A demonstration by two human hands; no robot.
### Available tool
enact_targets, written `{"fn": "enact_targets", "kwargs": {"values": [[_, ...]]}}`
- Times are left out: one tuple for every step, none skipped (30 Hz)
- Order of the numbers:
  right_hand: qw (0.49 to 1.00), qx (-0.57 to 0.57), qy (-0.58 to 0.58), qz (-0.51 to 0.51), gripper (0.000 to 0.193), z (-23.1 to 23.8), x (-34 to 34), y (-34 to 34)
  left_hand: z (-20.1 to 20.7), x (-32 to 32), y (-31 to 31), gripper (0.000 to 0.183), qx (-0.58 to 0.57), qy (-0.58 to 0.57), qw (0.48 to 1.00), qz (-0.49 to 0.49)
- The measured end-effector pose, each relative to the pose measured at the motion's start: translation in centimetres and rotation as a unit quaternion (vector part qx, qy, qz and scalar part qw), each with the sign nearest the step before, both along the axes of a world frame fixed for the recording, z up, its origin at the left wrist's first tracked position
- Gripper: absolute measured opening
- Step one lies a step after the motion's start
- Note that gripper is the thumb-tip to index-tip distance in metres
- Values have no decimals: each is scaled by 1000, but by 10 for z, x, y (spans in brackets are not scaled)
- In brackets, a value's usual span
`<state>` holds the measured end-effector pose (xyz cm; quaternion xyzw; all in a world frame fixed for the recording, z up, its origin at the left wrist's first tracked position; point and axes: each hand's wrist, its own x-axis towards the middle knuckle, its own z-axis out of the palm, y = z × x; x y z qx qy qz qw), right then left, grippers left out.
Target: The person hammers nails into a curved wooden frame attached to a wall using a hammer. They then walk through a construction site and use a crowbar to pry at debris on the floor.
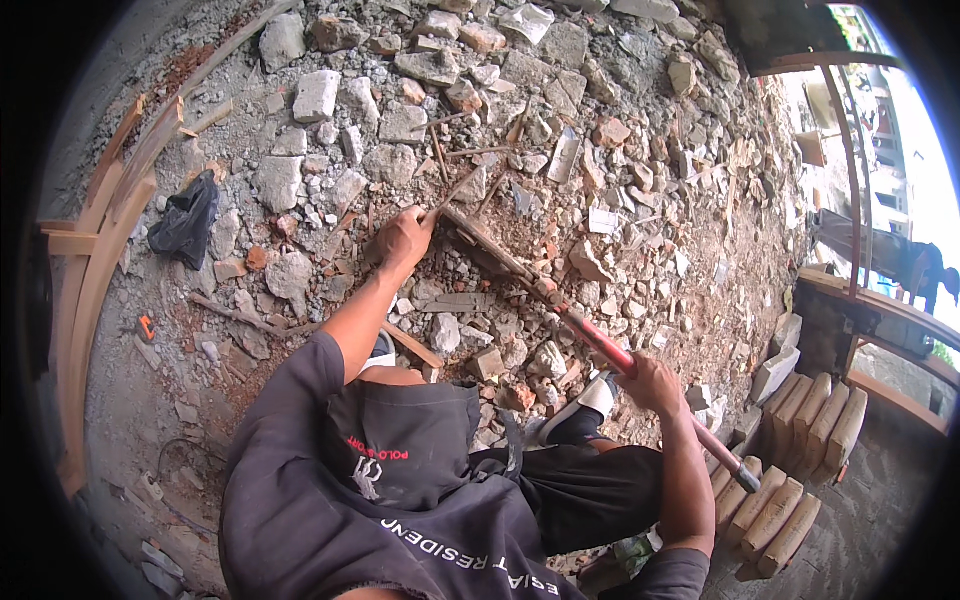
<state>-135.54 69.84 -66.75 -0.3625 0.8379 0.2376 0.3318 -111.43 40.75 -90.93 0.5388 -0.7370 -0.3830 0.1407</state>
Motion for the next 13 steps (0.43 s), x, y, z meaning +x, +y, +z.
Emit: {"fn": "enact_targets", "kwargs": {"values": [[1000, -4, -3, 0, 38, -1, -1, 0, -1, 1, 0, 23, 9, 10, 1000, 2], [1000, -10, -3, 3, 38, -3, -1, 1, -1, 2, 1, 22, 18, 19, 1000, 4], [1000, -16, -1, 6, 38, -4, -1, 3, -2, 3, 2, 21, 14, 28, 1000, 2], [1000, -21, 1, 9, 38, -5, 0, 4, -2, 3, 3, 20, 10, 36, 999, -1], [1000, -18, 2, 4, 38, -5, -1, 3, -2, 4, 3, 19, 6, 45, 999, -3], [1000, -16, 2, 1, 38, -4, 1, 1, -2, 5, 4, 18, 2, 52, 999, -4], [1000, -14, 2, -3, 38, -3, 2, -3, -2, 6, 5, 17, -13, 41, 999, -4], [1000, -2, -2, -5, 38, -2, 4, -8, -2, 5, 5, 17, -27, 29, 999, -3], [1000, 10, -5, -6, 38, 0, 6, -14, -3, 4, 6, 17, -41, 18, 999, -2], [1000, 22, -9, -7, 39, 0, 7, -18, -4, 2, 6, 17, -13, 22, 1000, 5], [1000, 22, -6, 0, 40, -1, 8, -19, -5, 0, 6, 17, 15, 26, 999, 13], [1000, 22, 0, 8, 41, -2, 9, -20, -6, -3, 5, 17, 44, 32, 998, 21], [1000, 22, 5, 15, 42, -3, 9, -20, -8, -7, 5, 19, 12, 1, 1000, 23]]}}
